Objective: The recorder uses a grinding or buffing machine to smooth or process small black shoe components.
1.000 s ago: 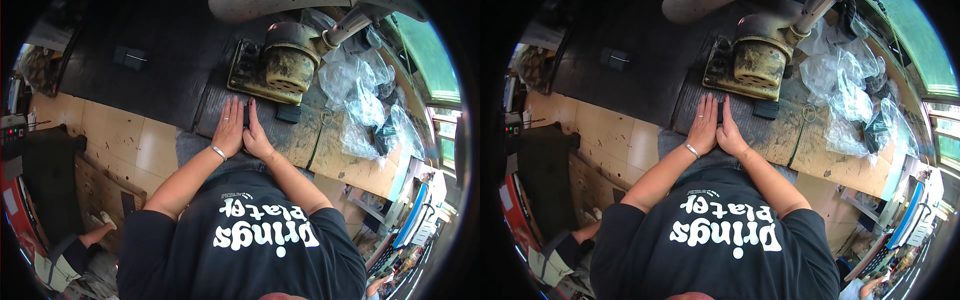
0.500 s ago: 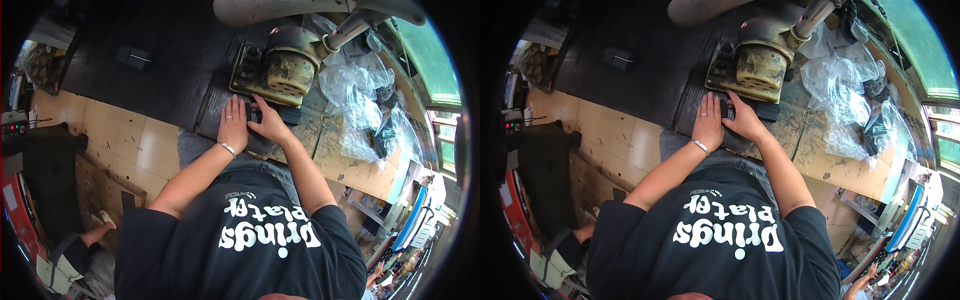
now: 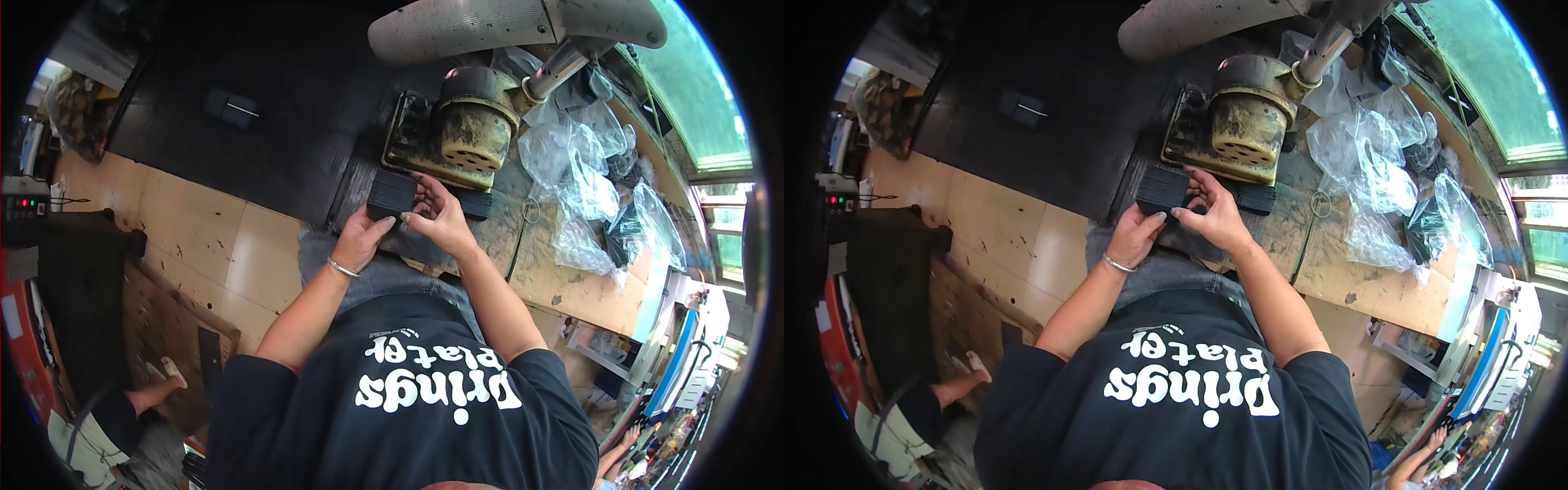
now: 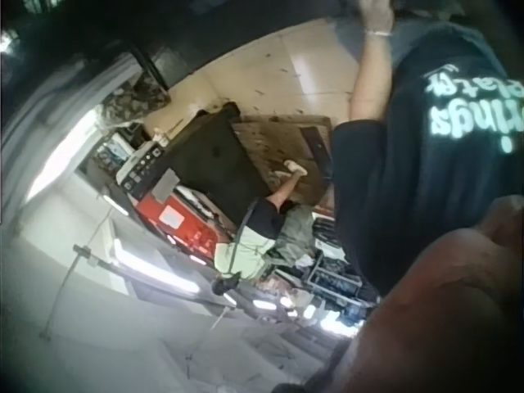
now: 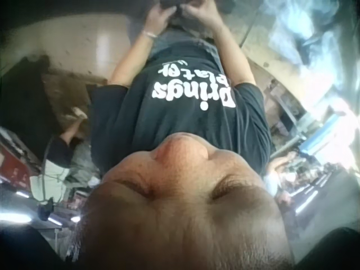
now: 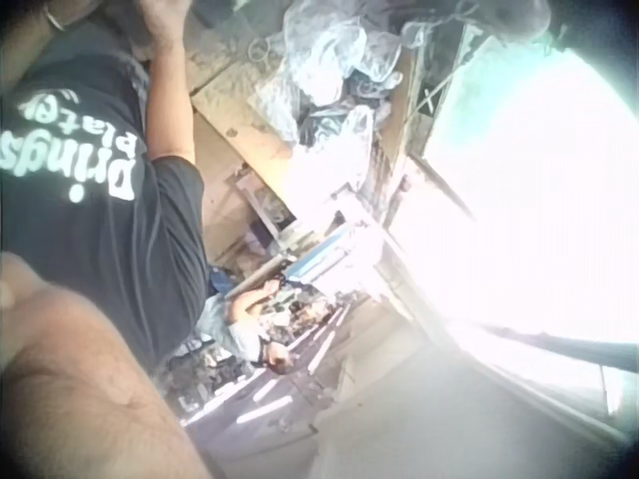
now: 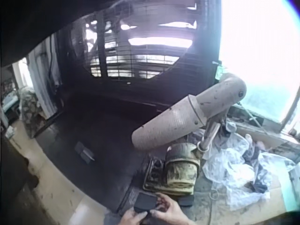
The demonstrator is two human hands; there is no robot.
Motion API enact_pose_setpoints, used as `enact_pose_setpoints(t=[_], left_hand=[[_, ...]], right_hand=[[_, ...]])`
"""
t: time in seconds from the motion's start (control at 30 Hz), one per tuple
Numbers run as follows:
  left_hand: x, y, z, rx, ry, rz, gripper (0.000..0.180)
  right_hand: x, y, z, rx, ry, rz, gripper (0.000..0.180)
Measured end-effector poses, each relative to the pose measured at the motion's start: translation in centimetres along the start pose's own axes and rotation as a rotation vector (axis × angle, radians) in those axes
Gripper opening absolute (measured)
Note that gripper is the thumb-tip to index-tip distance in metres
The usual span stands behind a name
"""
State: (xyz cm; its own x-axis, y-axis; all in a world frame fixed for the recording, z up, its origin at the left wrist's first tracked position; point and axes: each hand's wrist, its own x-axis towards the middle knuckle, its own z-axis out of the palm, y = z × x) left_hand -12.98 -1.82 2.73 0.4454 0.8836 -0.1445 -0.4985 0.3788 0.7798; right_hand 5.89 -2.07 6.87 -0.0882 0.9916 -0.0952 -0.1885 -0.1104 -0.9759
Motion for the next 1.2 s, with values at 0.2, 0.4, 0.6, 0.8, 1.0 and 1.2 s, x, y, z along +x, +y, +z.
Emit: enact_pose_setpoints(t=[0.2, 0.4, 0.6, 0.8, 1.0, 1.2], left_hand=[[1.3, 3.1, 2.7, -0.154, -0.016, 0.047, 0.027], [3.9, 4.2, 1.3, -0.113, -0.032, 0.177, 0.025], [8.6, 6.9, 0.6, -0.153, 0.022, 0.272, 0.021], [13.5, 9.8, 1.3, 0.111, 0.035, 0.421, 0.019], [15.4, 11.3, 3.4, 0.260, 0.026, 0.503, 0.021], [16.0, 11.4, 5.0, 0.290, -0.006, 0.532, 0.036]], right_hand=[[1.8, -2.1, 1.4, -0.044, 0.059, -0.042, 0.065], [4.1, -3.4, 2.7, -0.082, 0.082, -0.048, 0.068], [2.2, -1.2, 2.7, -0.485, 0.140, -0.304, 0.076], [-2.5, 5.9, 0.1, -0.730, 0.090, -0.270, 0.060], [-2.1, 5.7, 0.7, -0.757, 0.065, -0.284, 0.052], [-2.1, 5.8, 0.4, -0.745, 0.066, -0.292, 0.052]])
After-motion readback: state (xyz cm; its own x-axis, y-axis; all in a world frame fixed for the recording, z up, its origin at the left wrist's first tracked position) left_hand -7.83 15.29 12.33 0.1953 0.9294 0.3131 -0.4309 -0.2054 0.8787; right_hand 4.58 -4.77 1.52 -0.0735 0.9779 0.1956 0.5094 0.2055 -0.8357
